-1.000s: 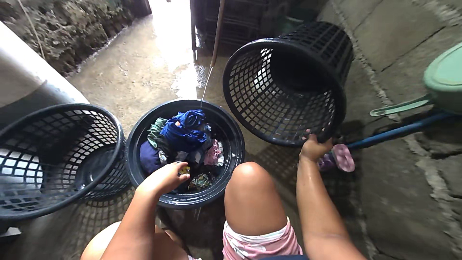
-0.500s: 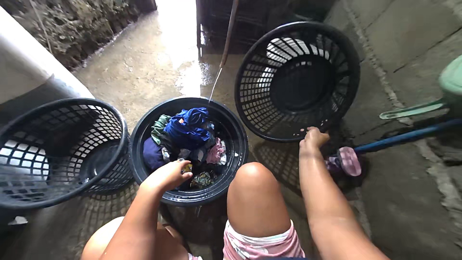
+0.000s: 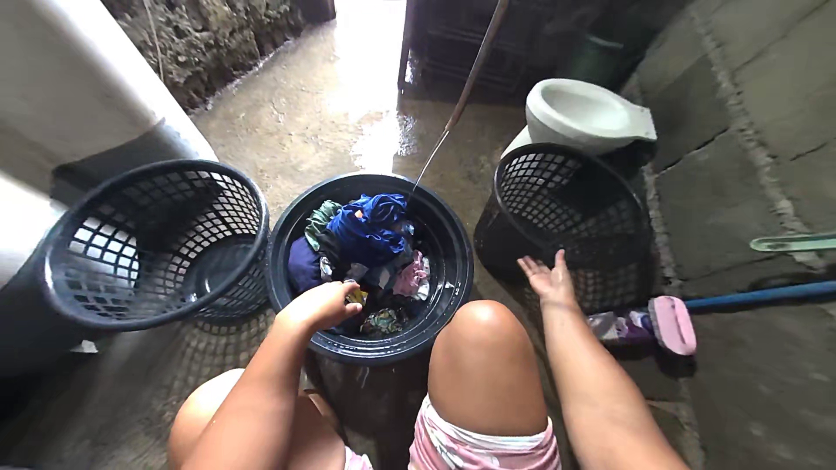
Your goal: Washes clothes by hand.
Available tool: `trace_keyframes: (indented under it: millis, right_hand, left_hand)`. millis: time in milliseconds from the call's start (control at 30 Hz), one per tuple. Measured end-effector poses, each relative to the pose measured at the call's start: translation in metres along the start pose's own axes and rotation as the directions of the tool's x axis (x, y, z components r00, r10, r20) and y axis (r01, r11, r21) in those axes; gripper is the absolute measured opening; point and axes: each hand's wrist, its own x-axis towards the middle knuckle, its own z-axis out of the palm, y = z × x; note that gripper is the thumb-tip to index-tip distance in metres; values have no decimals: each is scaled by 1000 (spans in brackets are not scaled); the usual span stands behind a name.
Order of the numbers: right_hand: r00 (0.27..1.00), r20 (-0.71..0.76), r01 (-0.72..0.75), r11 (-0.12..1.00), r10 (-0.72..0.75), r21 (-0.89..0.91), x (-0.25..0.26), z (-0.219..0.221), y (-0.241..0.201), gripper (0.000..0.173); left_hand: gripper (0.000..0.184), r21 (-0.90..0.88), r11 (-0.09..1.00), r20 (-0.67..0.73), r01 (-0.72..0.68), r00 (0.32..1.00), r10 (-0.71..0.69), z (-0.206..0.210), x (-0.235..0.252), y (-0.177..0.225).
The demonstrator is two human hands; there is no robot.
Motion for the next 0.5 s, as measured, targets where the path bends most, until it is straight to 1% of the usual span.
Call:
trace_keyframes:
  millis: [33,67,100,133,167,200,233,300,367,400,433,467,500]
  right_hand:
    - [993,107,-28,983,48,-183,-6,1,1,73]
    - [973,198,-39,931,118,-364,-14,6,1,72]
    - [947,262,-27,856,187,-516,-22,16,-3,67]
    - [922,313,25,772,229,-636,-30,27,-8,59]
    - [898,368,109,687,242,-718,-39,41,-14,50]
    - [871,434,220,604,233,-766,-48,56,-22,45]
    - [830,511,344,517,223,-784,-60,73,-31,42]
    - [716,652,576,318,249,-753,-85,106,-40,42]
    - [586,735,765,65,340,-640,-110,135,-28,43]
    - [540,715,819,-80,444,-568,-123,147,-16,46]
    - [517,644,848,-237,564,-474,-132,154,1,51]
    - [526,529,850,-388,666,-358,-138,156,21,56]
    - [559,408,828,-513,722,-227,-140,152,42,60]
  left_hand:
    - [56,6,1000,-1,-3,1000,3,3,0,0]
    - [56,13,1000,3,-2,1000,2,6,1,0]
    - [55,24,1000,11,2,1000,-2,9,1,0]
    - [56,39,999,24,7,1000,-8,15,2,0]
    - [56,57,998,39,10,999,-12,21,3,1]
    - [56,72,997,57,9,998,-13,29,5,3]
    - [56,90,996,75,6,997,-12,39,8,6]
    - [53,136,991,106,-6,994,-8,61,15,14]
    - [52,186,982,91,-29,996,12,91,25,25]
    - [53,200,979,78,-47,996,32,105,29,33]
    - [57,196,978,62,-69,996,58,120,32,40]
    - [62,181,980,45,-85,996,79,134,35,48]
    - [67,161,983,22,-93,996,91,147,37,55]
